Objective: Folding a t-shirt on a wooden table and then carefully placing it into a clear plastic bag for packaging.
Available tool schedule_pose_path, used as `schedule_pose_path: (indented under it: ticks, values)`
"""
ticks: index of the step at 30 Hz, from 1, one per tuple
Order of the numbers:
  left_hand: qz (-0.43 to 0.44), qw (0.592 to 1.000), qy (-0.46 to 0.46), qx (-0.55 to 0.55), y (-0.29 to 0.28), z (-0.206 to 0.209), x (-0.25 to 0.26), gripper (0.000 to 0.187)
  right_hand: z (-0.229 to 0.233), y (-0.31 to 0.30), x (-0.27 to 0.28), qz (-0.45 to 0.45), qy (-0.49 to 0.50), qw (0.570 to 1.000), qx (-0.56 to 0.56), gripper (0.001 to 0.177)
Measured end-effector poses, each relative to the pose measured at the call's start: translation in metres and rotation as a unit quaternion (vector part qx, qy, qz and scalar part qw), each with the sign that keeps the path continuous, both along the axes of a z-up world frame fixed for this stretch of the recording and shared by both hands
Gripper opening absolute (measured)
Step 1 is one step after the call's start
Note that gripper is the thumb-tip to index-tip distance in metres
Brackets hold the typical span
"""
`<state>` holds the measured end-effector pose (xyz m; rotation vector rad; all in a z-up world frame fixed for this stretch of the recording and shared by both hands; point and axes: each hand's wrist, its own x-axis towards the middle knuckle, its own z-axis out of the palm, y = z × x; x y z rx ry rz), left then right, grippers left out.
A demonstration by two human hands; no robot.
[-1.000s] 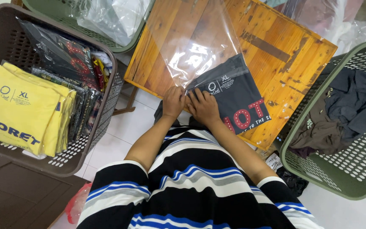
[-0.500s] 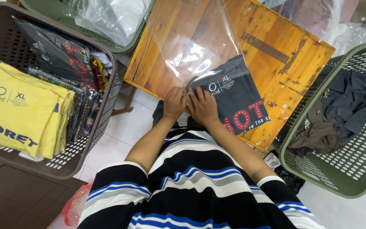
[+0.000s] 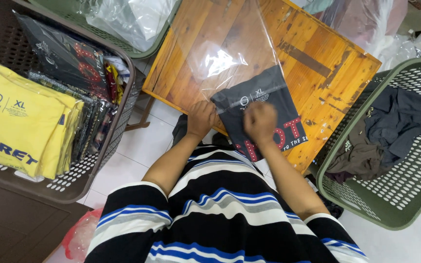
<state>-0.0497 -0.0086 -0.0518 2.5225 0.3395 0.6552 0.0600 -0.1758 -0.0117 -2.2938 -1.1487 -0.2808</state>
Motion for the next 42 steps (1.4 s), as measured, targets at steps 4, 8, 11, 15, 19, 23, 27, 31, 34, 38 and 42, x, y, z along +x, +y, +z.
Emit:
schedule_pose_path:
  ticks: [4, 8, 11, 15, 19, 23, 27, 31, 34, 38, 42]
  values:
    - [-0.007, 1.000, 0.008, 0.005, -0.002, -0.007, -0.002, 0.002, 0.000, -0.013, 0.065, -0.215, 0.065, 0.974, 0.030, 0.016]
    - [-0.006, 0.999, 0.029, 0.016, -0.007, 0.007, -0.002, 0.011, -0.045, -0.031, 0.121, -0.235, 0.140, 0.959, -0.071, 0.019]
    - [0.003, 0.999, 0.033, 0.017, -0.009, 0.009, -0.002, 0.009, -0.067, -0.036, 0.140, -0.237, 0.270, 0.929, -0.091, 0.006]
    - [0.014, 0.999, 0.033, 0.036, -0.016, 0.000, -0.010, 0.012, -0.066, -0.047, 0.146, -0.201, 0.298, 0.924, -0.129, 0.005]
    - [-0.019, 0.998, 0.053, 0.024, -0.020, 0.001, -0.013, 0.012, -0.033, -0.063, 0.136, -0.161, 0.313, 0.912, -0.210, 0.012]
    - [-0.050, 0.997, 0.057, -0.007, -0.035, 0.011, -0.015, 0.011, -0.020, -0.086, 0.122, -0.155, 0.336, 0.904, -0.215, 0.014]
    - [-0.159, 0.982, 0.087, -0.061, -0.049, 0.019, -0.021, 0.009, -0.017, -0.110, 0.109, -0.147, 0.340, 0.912, -0.178, 0.014]
    - [-0.274, 0.927, 0.229, -0.118, -0.049, 0.021, -0.022, 0.011, 0.004, -0.131, 0.093, -0.147, 0.366, 0.896, -0.204, 0.015]
    - [-0.319, 0.887, 0.279, -0.182, -0.050, 0.011, -0.018, 0.016, 0.007, -0.151, 0.074, -0.156, 0.386, 0.886, -0.202, 0.021]
    - [-0.310, 0.843, 0.310, -0.313, -0.043, 0.034, -0.009, 0.023, 0.003, -0.182, 0.047, -0.183, 0.394, 0.879, -0.194, 0.024]
    - [-0.059, 0.845, 0.281, -0.452, -0.046, 0.024, -0.001, 0.030, -0.023, -0.204, 0.024, -0.277, 0.379, 0.869, -0.154, 0.017]
